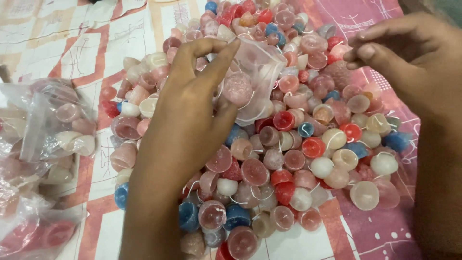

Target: The person sorts through a pile of small round colorful candles and places them into clear plastic bags by hand.

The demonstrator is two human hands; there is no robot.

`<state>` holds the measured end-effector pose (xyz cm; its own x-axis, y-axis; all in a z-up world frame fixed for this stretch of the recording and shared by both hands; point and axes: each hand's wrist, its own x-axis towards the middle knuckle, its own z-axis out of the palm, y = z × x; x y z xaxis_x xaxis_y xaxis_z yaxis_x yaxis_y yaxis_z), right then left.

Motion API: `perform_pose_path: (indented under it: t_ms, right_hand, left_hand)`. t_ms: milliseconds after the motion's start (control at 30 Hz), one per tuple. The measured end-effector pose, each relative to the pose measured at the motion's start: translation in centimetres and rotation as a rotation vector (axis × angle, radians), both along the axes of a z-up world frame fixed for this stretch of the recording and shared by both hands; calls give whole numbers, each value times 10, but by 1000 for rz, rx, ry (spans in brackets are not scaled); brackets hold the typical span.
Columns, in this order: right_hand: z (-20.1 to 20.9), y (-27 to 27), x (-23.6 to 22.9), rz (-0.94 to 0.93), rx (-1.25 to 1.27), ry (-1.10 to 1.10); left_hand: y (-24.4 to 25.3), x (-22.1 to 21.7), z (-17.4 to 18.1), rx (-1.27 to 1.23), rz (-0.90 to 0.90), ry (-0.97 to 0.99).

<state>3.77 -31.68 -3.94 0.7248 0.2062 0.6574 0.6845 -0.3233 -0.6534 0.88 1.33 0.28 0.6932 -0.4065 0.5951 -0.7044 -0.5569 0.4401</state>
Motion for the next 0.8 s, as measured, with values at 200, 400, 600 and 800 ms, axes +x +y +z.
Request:
perform_pose_path:
  t_ms: [200,400,600,800]
  right_hand:
    - [-10,-46,15,-239,-340,244]
    - [-22,-58,31,-353,-770,424]
    - [-25,-35,35,-312,-793,518]
    - [-31,-49,40,-379,-671,465]
  left_hand:
    - [-2,-1,3,42,25,87]
    - [-2,-1,4,102,53,80]
    - [-2,-1,6,115,65,105]
    - [8,-1,5,76,76,73]
